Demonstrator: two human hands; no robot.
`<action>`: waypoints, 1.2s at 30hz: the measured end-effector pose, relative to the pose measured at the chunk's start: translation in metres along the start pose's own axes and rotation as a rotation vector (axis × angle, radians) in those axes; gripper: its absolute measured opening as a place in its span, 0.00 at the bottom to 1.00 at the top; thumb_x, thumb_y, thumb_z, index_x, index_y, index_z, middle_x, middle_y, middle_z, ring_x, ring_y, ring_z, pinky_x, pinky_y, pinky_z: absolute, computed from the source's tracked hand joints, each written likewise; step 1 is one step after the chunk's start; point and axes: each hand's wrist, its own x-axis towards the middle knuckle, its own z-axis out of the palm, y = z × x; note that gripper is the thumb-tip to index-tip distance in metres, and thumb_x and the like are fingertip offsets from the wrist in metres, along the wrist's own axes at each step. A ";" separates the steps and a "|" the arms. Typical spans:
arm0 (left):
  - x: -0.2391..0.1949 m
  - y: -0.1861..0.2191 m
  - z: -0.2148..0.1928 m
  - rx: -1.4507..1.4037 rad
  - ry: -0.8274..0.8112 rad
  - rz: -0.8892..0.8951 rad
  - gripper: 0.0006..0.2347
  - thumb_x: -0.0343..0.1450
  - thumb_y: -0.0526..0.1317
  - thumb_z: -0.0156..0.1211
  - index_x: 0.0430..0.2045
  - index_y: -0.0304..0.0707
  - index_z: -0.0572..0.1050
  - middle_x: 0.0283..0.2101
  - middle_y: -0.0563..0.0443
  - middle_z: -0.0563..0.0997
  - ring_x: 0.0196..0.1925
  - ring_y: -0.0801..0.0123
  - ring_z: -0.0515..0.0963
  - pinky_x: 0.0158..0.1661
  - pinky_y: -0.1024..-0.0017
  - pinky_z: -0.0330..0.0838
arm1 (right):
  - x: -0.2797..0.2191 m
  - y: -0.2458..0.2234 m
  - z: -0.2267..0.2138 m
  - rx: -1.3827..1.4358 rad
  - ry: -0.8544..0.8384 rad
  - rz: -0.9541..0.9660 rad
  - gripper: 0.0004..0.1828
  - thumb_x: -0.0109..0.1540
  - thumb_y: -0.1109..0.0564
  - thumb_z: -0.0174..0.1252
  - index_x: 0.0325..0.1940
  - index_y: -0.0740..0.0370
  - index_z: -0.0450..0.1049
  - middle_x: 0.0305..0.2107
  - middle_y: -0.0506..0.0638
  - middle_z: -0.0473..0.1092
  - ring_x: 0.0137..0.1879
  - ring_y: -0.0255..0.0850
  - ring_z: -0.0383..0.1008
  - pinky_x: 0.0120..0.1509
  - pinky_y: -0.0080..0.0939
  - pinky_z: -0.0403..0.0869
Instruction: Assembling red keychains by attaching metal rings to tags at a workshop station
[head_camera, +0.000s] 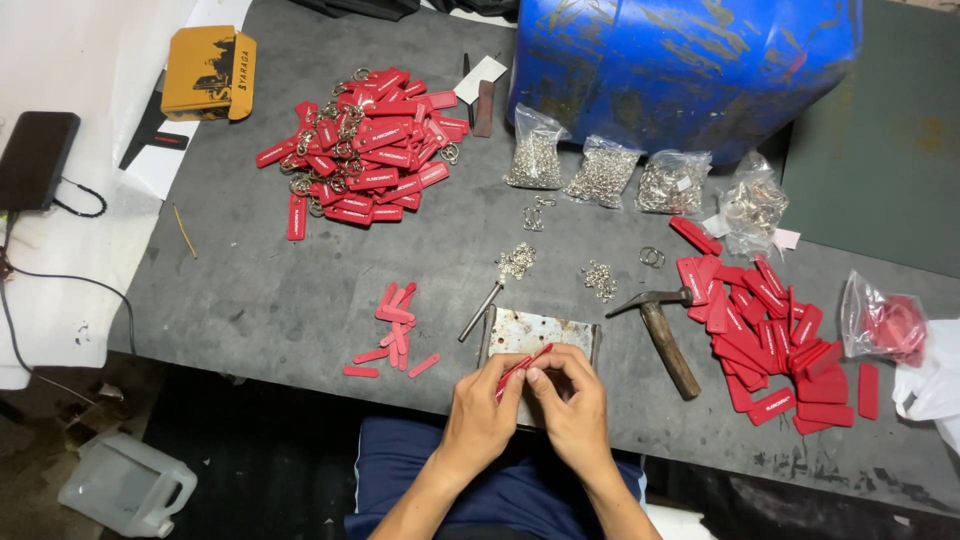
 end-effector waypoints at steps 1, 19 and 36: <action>0.000 0.001 -0.001 0.002 0.000 -0.001 0.09 0.76 0.39 0.50 0.42 0.37 0.76 0.41 0.45 0.86 0.41 0.52 0.86 0.41 0.63 0.76 | -0.003 0.006 0.001 0.002 -0.001 0.001 0.05 0.63 0.56 0.62 0.37 0.60 0.79 0.39 0.50 0.73 0.50 0.39 0.74 0.59 0.37 0.71; 0.007 0.033 -0.015 0.221 -0.015 0.253 0.08 0.76 0.36 0.51 0.45 0.41 0.76 0.45 0.52 0.84 0.42 0.56 0.81 0.42 0.62 0.70 | -0.004 -0.001 -0.011 0.559 0.120 0.509 0.12 0.60 0.67 0.60 0.49 0.68 0.76 0.30 0.56 0.75 0.35 0.39 0.72 0.47 0.35 0.72; 0.010 0.023 -0.010 -0.170 -0.210 -0.484 0.09 0.73 0.41 0.56 0.31 0.44 0.84 0.22 0.62 0.83 0.23 0.81 0.71 0.30 0.76 0.68 | 0.000 0.012 -0.024 0.534 0.053 0.438 0.15 0.69 0.56 0.51 0.40 0.73 0.76 0.22 0.57 0.72 0.25 0.41 0.70 0.32 0.36 0.71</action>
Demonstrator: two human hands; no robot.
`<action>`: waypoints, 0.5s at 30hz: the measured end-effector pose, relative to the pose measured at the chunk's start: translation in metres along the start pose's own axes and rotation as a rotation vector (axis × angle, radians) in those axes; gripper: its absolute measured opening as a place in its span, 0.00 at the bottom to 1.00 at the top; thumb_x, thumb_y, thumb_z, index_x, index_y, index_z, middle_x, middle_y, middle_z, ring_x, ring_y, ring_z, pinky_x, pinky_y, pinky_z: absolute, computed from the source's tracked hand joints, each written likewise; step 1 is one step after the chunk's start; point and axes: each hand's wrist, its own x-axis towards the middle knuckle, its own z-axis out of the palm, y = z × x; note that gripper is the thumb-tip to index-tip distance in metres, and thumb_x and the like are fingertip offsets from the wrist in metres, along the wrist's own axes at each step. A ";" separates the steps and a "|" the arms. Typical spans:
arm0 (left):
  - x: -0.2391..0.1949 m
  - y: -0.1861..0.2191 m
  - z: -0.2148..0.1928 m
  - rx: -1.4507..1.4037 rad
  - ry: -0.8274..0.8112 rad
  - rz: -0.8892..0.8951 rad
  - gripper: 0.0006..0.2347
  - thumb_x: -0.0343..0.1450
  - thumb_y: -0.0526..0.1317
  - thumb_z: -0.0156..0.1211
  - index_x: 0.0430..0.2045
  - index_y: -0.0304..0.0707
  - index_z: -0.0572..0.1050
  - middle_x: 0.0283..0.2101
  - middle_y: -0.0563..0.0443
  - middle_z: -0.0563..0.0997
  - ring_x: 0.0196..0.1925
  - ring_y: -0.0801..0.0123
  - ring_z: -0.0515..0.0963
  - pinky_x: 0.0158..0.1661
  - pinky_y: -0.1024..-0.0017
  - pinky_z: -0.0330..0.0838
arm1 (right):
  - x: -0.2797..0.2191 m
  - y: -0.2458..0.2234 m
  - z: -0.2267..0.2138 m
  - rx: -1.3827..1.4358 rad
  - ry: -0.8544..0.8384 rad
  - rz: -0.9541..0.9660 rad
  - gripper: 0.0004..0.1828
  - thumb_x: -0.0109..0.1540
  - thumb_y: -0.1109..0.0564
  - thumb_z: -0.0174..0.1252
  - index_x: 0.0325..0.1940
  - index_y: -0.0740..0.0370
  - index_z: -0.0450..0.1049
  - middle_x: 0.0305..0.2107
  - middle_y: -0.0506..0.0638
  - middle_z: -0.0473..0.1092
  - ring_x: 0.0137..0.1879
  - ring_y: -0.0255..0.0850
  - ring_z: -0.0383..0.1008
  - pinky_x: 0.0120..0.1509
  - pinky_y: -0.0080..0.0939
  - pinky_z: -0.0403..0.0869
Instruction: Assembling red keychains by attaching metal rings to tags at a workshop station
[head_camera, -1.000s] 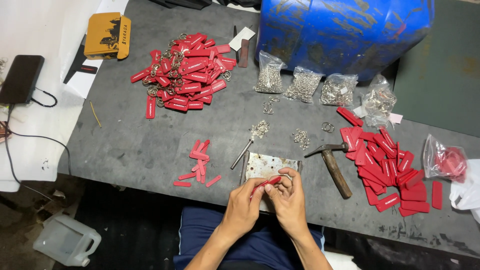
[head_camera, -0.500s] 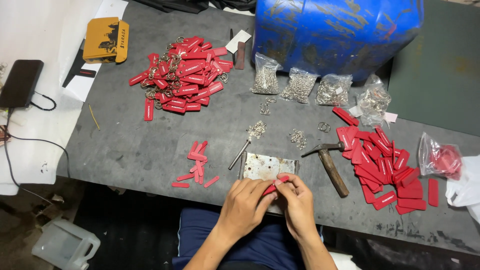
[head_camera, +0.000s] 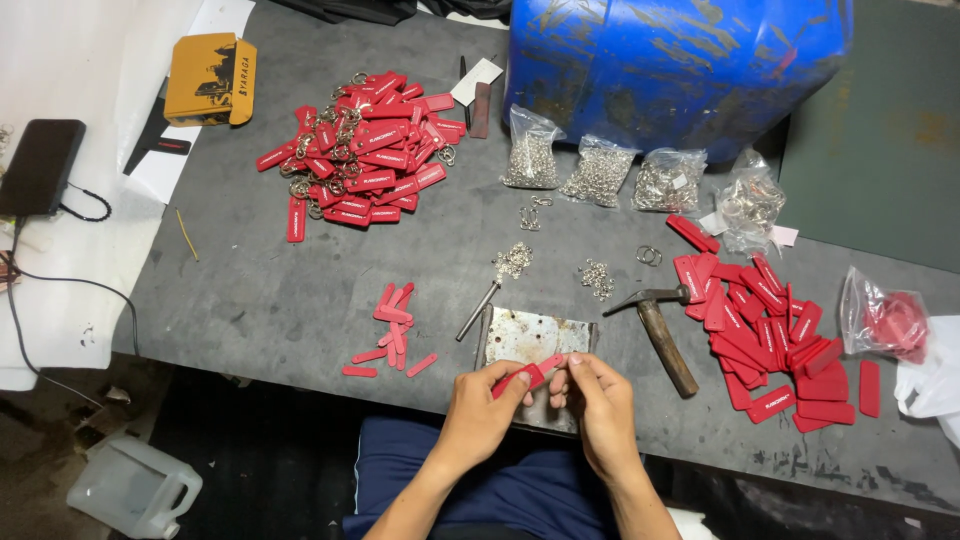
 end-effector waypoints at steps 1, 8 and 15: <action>0.001 -0.001 -0.001 0.000 0.000 -0.002 0.09 0.73 0.41 0.56 0.31 0.44 0.84 0.22 0.62 0.83 0.23 0.81 0.71 0.30 0.76 0.68 | 0.002 0.002 -0.002 0.000 0.000 0.002 0.15 0.69 0.56 0.51 0.40 0.73 0.76 0.22 0.57 0.72 0.25 0.41 0.70 0.32 0.36 0.71; 0.007 0.001 -0.006 0.070 -0.005 -0.059 0.10 0.73 0.44 0.55 0.28 0.47 0.84 0.21 0.65 0.81 0.20 0.79 0.66 0.28 0.74 0.64 | 0.013 0.000 0.001 -0.193 0.030 -0.003 0.08 0.64 0.60 0.60 0.36 0.69 0.79 0.20 0.53 0.72 0.25 0.37 0.70 0.33 0.34 0.72; 0.016 0.003 -0.011 0.100 0.019 -0.121 0.10 0.72 0.44 0.55 0.22 0.47 0.82 0.19 0.66 0.80 0.20 0.78 0.68 0.31 0.74 0.66 | 0.024 -0.005 0.007 -0.228 0.026 0.023 0.08 0.64 0.61 0.61 0.36 0.70 0.81 0.20 0.53 0.72 0.25 0.37 0.70 0.34 0.33 0.72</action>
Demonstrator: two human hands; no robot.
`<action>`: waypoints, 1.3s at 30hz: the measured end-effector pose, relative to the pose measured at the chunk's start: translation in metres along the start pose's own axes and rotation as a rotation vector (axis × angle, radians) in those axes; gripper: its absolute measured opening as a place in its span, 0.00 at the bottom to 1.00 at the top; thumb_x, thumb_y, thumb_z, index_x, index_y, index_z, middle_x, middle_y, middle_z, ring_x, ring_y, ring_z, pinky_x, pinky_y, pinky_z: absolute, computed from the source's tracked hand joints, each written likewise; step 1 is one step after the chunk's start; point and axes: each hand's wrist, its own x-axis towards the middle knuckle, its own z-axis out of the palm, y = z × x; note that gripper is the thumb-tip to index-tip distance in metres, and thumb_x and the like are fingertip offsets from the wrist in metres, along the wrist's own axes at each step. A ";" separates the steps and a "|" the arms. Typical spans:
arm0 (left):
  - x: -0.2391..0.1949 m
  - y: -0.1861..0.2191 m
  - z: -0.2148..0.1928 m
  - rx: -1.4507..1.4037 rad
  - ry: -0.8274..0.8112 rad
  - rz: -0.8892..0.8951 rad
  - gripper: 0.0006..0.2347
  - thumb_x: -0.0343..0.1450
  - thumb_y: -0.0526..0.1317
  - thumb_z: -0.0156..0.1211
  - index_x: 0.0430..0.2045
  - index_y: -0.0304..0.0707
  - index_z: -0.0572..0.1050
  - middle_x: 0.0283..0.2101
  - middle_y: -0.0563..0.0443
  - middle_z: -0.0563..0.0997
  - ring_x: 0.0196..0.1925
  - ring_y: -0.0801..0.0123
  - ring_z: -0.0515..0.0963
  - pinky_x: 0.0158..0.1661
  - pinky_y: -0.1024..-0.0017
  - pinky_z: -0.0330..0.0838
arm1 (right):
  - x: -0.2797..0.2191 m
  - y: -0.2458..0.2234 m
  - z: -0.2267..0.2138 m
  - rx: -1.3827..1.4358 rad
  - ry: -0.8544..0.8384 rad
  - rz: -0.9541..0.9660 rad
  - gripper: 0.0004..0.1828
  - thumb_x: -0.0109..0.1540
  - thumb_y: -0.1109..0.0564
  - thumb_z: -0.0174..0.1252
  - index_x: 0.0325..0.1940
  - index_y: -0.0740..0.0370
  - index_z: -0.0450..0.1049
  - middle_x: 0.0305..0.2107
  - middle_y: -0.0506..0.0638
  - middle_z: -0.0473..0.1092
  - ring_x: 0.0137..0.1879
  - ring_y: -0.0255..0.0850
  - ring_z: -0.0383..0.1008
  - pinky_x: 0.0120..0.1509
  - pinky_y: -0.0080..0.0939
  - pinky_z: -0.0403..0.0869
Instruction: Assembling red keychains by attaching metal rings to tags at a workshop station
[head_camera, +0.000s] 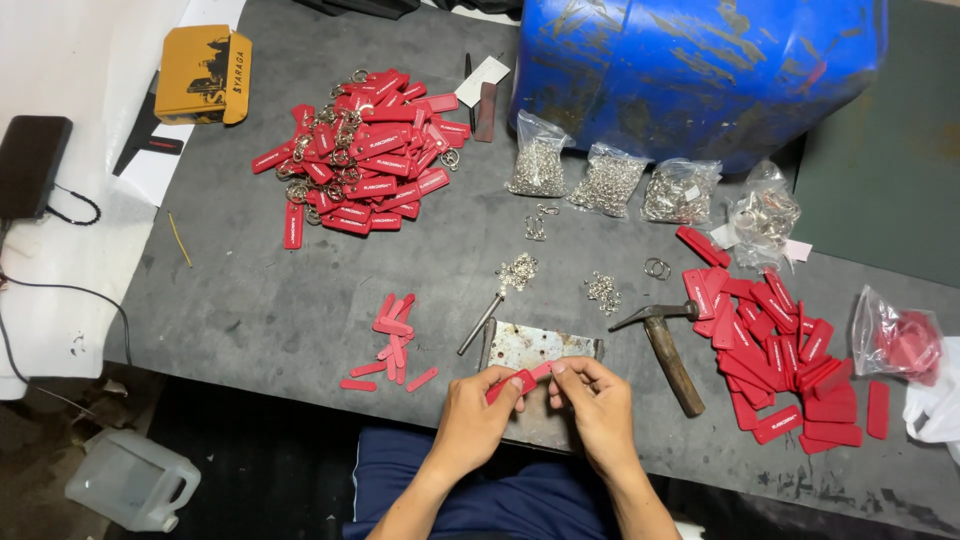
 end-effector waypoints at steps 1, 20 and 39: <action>0.002 -0.003 -0.001 -0.002 -0.002 -0.003 0.10 0.72 0.44 0.55 0.22 0.47 0.82 0.19 0.66 0.80 0.20 0.78 0.68 0.31 0.74 0.66 | 0.004 0.001 -0.001 -0.002 0.001 0.003 0.08 0.64 0.61 0.61 0.36 0.70 0.81 0.20 0.53 0.72 0.25 0.37 0.70 0.34 0.33 0.72; 0.020 -0.016 -0.008 -0.114 0.135 -0.037 0.09 0.72 0.41 0.55 0.27 0.44 0.82 0.21 0.63 0.83 0.17 0.79 0.70 0.24 0.74 0.64 | 0.145 -0.011 0.018 -0.802 -0.047 -0.685 0.10 0.65 0.59 0.55 0.45 0.65 0.80 0.39 0.56 0.78 0.47 0.50 0.78 0.55 0.46 0.72; 0.036 0.003 0.012 -0.044 0.056 0.094 0.10 0.72 0.42 0.54 0.24 0.45 0.82 0.19 0.64 0.79 0.21 0.76 0.71 0.31 0.74 0.67 | 0.144 -0.030 -0.049 -1.076 0.296 -0.675 0.12 0.64 0.57 0.55 0.48 0.62 0.78 0.43 0.56 0.73 0.49 0.56 0.70 0.53 0.56 0.69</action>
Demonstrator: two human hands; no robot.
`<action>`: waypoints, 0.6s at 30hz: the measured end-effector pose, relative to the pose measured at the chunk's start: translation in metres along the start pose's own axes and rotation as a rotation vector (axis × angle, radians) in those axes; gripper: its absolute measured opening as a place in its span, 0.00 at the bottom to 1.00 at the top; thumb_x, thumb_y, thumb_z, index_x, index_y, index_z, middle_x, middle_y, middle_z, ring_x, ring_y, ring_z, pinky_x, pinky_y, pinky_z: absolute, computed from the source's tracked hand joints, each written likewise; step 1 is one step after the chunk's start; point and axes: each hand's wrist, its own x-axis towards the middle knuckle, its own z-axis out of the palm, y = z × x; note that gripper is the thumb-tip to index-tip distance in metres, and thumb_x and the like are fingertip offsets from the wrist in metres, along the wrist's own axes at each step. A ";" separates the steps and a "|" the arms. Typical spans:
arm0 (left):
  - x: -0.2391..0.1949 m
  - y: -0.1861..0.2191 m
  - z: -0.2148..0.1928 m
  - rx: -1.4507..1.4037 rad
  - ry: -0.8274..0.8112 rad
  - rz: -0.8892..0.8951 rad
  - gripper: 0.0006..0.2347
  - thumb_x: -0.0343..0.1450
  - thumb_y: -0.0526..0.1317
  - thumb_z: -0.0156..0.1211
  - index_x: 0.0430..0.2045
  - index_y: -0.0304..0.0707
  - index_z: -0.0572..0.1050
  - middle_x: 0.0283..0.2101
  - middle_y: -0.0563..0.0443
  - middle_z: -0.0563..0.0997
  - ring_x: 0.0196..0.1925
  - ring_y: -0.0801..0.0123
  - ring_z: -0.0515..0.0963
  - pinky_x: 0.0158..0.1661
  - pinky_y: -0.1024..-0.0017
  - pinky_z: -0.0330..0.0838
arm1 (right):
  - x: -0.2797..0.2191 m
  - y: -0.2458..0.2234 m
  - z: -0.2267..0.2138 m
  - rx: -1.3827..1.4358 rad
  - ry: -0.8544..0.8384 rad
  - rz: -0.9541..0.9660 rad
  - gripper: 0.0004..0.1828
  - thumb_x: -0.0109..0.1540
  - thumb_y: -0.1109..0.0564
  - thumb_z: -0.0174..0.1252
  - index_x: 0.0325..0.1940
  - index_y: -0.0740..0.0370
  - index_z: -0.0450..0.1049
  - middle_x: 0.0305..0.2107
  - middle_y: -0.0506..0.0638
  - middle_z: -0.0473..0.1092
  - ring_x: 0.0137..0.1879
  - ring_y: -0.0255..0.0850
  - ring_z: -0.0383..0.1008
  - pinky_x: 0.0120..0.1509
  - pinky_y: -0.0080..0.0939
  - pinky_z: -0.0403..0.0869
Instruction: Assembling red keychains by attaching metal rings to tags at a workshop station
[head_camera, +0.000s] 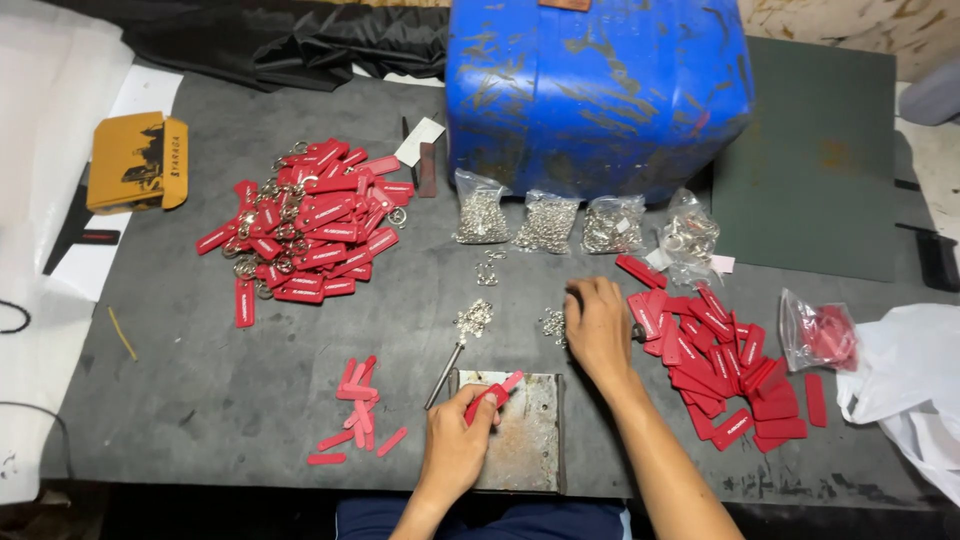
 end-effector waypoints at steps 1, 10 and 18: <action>0.002 0.001 0.004 0.001 -0.009 0.006 0.10 0.72 0.42 0.54 0.24 0.45 0.82 0.19 0.64 0.79 0.21 0.76 0.71 0.31 0.74 0.67 | -0.003 0.016 0.000 -0.005 0.007 0.006 0.12 0.64 0.57 0.55 0.48 0.62 0.78 0.43 0.56 0.73 0.49 0.56 0.70 0.53 0.56 0.69; 0.014 0.015 0.033 -0.017 -0.120 -0.078 0.08 0.73 0.41 0.56 0.29 0.47 0.84 0.20 0.64 0.80 0.21 0.79 0.69 0.30 0.77 0.64 | -0.009 0.080 0.003 -0.046 -0.044 0.027 0.18 0.58 0.55 0.67 0.52 0.58 0.79 0.41 0.52 0.72 0.51 0.53 0.68 0.55 0.53 0.67; 0.020 0.007 0.028 -0.060 0.006 -0.023 0.09 0.73 0.40 0.57 0.25 0.44 0.84 0.19 0.62 0.81 0.19 0.80 0.67 0.27 0.75 0.61 | -0.023 0.013 -0.036 0.590 -0.073 0.435 0.07 0.60 0.58 0.67 0.42 0.58 0.84 0.29 0.43 0.80 0.35 0.29 0.74 0.44 0.29 0.74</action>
